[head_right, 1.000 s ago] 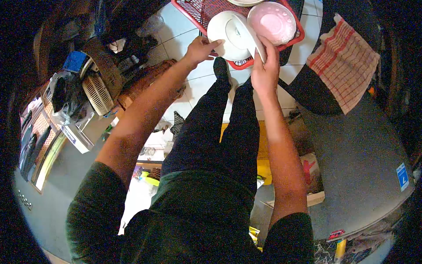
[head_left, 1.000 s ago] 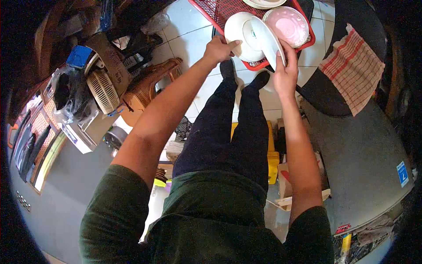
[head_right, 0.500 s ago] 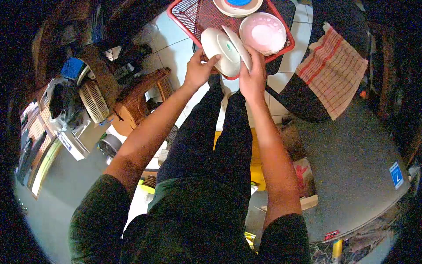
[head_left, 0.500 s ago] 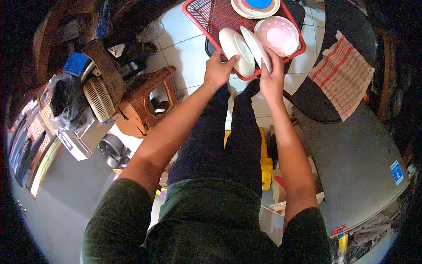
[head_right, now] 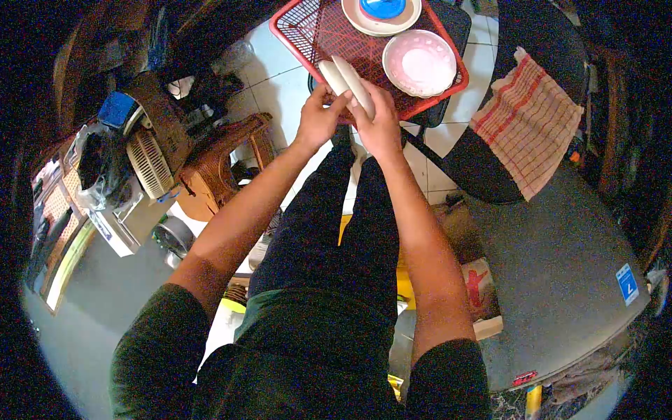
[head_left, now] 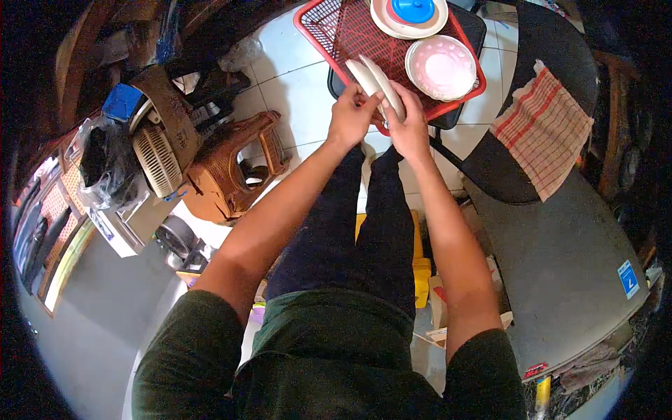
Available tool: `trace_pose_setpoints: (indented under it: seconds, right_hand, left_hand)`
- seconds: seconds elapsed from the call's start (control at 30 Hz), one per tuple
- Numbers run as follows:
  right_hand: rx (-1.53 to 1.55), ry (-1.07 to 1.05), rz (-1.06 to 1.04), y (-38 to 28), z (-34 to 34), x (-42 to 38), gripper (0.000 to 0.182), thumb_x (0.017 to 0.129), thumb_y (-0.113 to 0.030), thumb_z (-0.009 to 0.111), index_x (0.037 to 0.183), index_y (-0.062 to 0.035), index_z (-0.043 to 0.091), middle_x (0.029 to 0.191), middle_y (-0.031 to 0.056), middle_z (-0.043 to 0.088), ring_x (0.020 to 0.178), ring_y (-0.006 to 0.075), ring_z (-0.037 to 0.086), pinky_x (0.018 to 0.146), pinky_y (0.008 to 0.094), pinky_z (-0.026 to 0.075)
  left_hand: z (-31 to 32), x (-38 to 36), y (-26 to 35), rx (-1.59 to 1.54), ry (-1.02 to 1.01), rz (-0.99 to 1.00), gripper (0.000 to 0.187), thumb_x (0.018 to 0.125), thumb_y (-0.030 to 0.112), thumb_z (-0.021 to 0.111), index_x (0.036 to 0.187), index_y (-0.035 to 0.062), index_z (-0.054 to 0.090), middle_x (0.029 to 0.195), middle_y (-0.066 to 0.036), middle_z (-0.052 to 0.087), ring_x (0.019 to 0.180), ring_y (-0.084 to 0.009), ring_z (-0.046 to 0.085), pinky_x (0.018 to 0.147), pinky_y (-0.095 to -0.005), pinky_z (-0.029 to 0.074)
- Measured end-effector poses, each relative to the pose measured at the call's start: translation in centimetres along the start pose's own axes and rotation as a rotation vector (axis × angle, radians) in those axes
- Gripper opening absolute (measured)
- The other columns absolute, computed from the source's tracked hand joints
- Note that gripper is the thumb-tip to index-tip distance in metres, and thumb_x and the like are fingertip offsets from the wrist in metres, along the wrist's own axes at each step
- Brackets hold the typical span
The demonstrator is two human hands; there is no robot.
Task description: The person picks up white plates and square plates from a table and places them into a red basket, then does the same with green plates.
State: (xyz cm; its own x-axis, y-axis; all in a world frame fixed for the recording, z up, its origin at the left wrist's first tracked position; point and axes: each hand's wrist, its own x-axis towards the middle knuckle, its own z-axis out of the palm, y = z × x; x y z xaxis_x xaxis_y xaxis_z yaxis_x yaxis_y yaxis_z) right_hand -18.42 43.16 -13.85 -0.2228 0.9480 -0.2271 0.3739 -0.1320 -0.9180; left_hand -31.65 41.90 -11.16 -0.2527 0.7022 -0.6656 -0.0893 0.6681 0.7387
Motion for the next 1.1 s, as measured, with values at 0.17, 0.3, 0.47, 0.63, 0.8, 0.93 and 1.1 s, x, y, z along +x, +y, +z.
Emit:
trace_pose_setpoints:
  seconds: [0.17,0.3,0.47,0.63,0.8,0.93,1.1]
  right_hand:
    - [0.002,-0.052,0.009,0.5,0.1,-0.4,0.044,0.091,-0.025,0.063,0.13,-0.0054,0.054,0.126,0.0197,0.057,0.118,0.0356,0.053,0.101,0.0421,0.041]
    - [0.01,-0.092,0.013,0.7,0.3,-1.2,0.046,0.09,-0.025,0.064,0.13,-0.0045,0.054,0.128,0.02,0.056,0.121,0.0353,0.052,0.102,0.0424,0.041]
    - [-0.085,-0.083,-0.04,1.6,1.2,-2.1,0.052,0.086,-0.023,0.069,0.132,-0.0037,0.052,0.132,0.0188,0.053,0.124,0.0351,0.05,0.104,0.042,0.04]
    - [-0.066,-0.16,-0.042,0.4,1.0,-2.0,0.062,0.078,-0.013,0.074,0.134,-0.0041,0.049,0.133,0.0174,0.052,0.124,0.0344,0.05,0.104,0.0417,0.041]
    - [-0.029,-0.13,-0.099,0.4,1.4,-2.1,0.064,0.075,-0.01,0.074,0.134,-0.0058,0.049,0.131,0.0167,0.053,0.122,0.0348,0.051,0.103,0.0421,0.041]
    - [-0.088,-0.151,-0.078,0.0,1.5,-2.1,0.062,0.076,-0.011,0.074,0.133,-0.0043,0.049,0.13,0.0158,0.053,0.122,0.0329,0.051,0.101,0.0407,0.042]
    - [-0.074,-0.146,-0.104,0.1,1.5,-2.0,0.066,0.075,-0.012,0.076,0.134,-0.0048,0.047,0.13,0.0161,0.052,0.121,0.0333,0.051,0.101,0.042,0.042]
  left_hand:
    - [-0.2,0.0,-0.8,-0.102,-0.018,0.078,0.028,0.094,0.02,0.061,0.105,-0.0036,0.053,0.086,-0.013,0.064,0.071,-0.0193,0.067,0.06,-0.0312,0.057]
    - [-0.7,0.9,-2.4,-0.127,-0.019,0.023,0.03,0.096,0.025,0.059,0.102,-0.0036,0.054,0.087,-0.013,0.064,0.076,-0.0191,0.066,0.062,-0.0315,0.057]
    - [-1.4,1.1,-2.0,0.227,0.065,0.061,0.054,0.085,0.039,0.07,0.117,-0.0025,0.056,0.096,-0.018,0.068,0.083,-0.024,0.069,0.074,-0.0349,0.056]
    - [-1.9,1.2,-2.1,0.205,0.037,-0.005,0.062,0.081,0.039,0.074,0.123,-0.0014,0.054,0.104,-0.021,0.068,0.092,-0.028,0.069,0.081,-0.0366,0.054]
    - [-2.2,1.3,-2.5,0.185,0.043,-0.004,0.06,0.083,0.036,0.073,0.126,-0.0009,0.052,0.107,-0.021,0.067,0.094,-0.0291,0.068,0.082,-0.0371,0.053]
    - [-2.6,1.3,-2.6,0.194,0.028,-0.015,0.059,0.084,0.035,0.072,0.126,-0.0006,0.052,0.108,-0.021,0.067,0.095,-0.0288,0.068,0.082,-0.0371,0.053]
    - [-2.6,1.2,-1.9,0.091,-0.027,-0.098,0.06,0.085,0.03,0.072,0.128,-0.0043,0.048,0.111,-0.017,0.064,0.092,-0.0247,0.068,0.072,-0.0347,0.059]
